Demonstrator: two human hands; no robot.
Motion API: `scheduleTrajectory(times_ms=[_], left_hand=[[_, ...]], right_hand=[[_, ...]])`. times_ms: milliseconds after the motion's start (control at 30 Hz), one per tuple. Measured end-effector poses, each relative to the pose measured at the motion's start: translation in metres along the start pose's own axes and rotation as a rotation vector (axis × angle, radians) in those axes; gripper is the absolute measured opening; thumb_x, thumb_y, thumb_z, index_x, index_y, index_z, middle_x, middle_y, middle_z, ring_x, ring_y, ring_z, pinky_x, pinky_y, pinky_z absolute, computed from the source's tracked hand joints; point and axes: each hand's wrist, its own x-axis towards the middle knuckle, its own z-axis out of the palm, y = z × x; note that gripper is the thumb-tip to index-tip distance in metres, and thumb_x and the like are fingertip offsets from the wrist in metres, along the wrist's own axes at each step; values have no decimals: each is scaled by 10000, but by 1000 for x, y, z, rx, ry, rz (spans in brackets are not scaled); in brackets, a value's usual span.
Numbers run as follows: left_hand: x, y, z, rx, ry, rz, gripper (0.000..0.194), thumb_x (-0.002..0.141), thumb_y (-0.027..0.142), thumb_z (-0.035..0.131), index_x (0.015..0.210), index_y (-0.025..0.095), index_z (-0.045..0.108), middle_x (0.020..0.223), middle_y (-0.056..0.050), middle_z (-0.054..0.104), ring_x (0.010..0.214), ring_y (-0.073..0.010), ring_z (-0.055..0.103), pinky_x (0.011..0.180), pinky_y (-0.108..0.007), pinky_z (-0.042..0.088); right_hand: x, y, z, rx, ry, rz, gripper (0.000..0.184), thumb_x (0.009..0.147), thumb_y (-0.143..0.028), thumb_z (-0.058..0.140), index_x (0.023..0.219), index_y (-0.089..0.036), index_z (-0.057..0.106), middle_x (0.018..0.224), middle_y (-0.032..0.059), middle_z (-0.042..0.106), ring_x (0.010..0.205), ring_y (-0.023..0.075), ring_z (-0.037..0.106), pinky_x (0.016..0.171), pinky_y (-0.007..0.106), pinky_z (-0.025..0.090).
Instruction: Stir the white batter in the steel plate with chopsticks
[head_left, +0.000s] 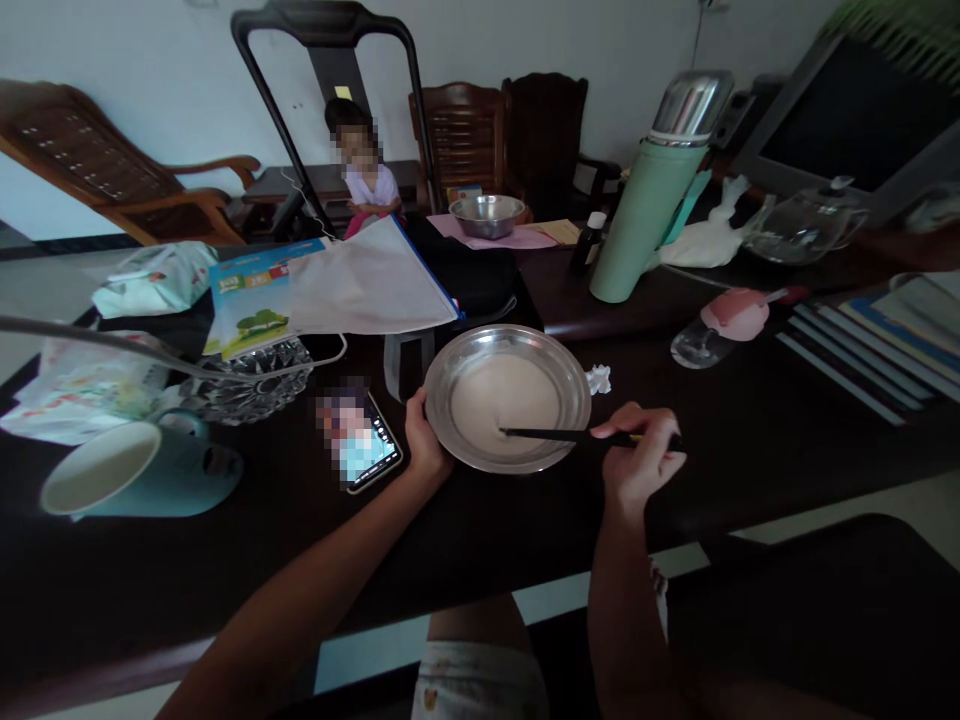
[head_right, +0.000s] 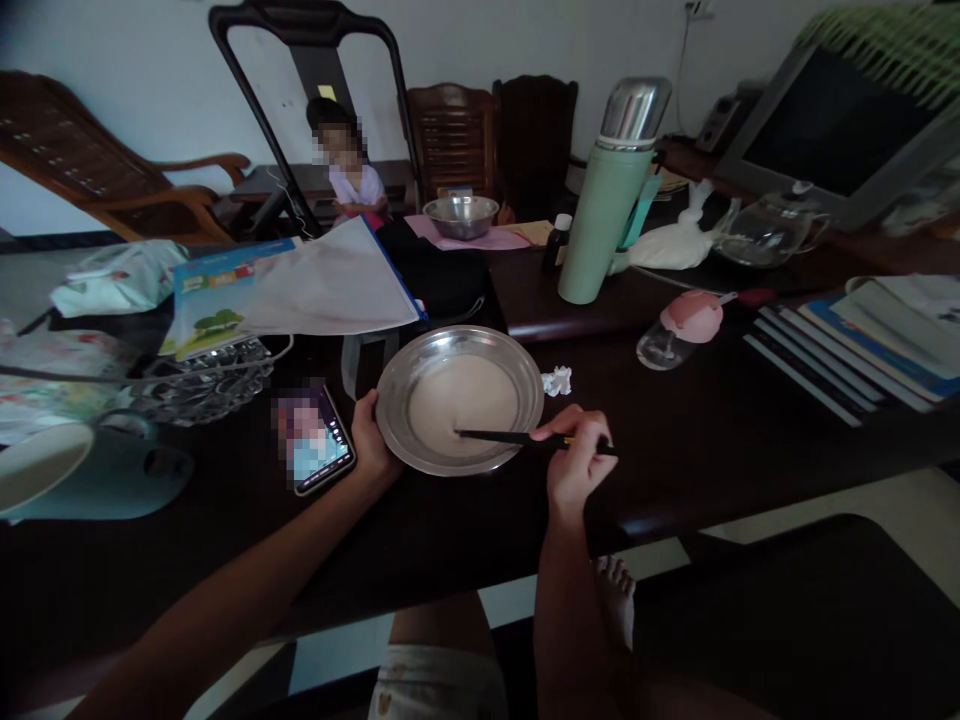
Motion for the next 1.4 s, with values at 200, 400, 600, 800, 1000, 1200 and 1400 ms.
scheduleTrajectory(times_ms=[200,400,600,800,1000,1200,1400], left_hand=[[-1,1,2,0,-12,-14,226,734,462,748,756,237,753,732,13,762,788,-220,734,753,-300,573],[1,-1,-1,36,-17,17,275,711,507,770,771,244,714,713,20,726,834,-236,733,754,-303,549],[2,0,-1,50,-20,22,257,741,496,756,754,242,724,716,16,731,825,-229,731,754,-298,556],[1,0,0,36,-4,28,227,758,469,740,747,243,747,730,15,752,837,-227,745,782,-297,572],[2,-1,-1,27,-7,30,234,758,476,746,754,243,752,727,19,751,797,-215,727,773,-293,564],[1,0,1,19,-24,20,267,732,503,768,746,238,738,745,8,758,804,-233,723,775,-317,560],[6,-2,-3,15,-14,30,250,732,482,781,767,235,763,747,9,756,793,-216,712,775,-303,554]], right_hand=[[1,-2,-3,-167,-277,-33,330,1080,-393,619,813,-274,773,781,34,794,791,236,692,743,401,502],[0,0,-5,-134,102,-33,417,1104,-430,520,717,-285,577,509,-31,554,511,189,534,616,379,430],[-1,1,-9,-259,-285,0,384,1071,-510,622,801,-273,758,780,38,792,811,249,723,755,419,556],[-6,2,-5,-85,147,-31,505,1137,-510,489,715,-269,625,531,-28,561,498,172,530,580,359,429],[-12,-3,-6,-158,-348,31,364,1068,-484,651,812,-260,779,760,36,809,719,219,748,611,360,531],[-14,-2,-6,-180,47,32,498,1092,-500,568,669,-242,618,562,-15,632,496,136,582,464,279,399],[-12,-1,-3,-87,-191,142,448,1040,-568,661,750,-228,684,654,7,740,551,157,678,467,263,460]])
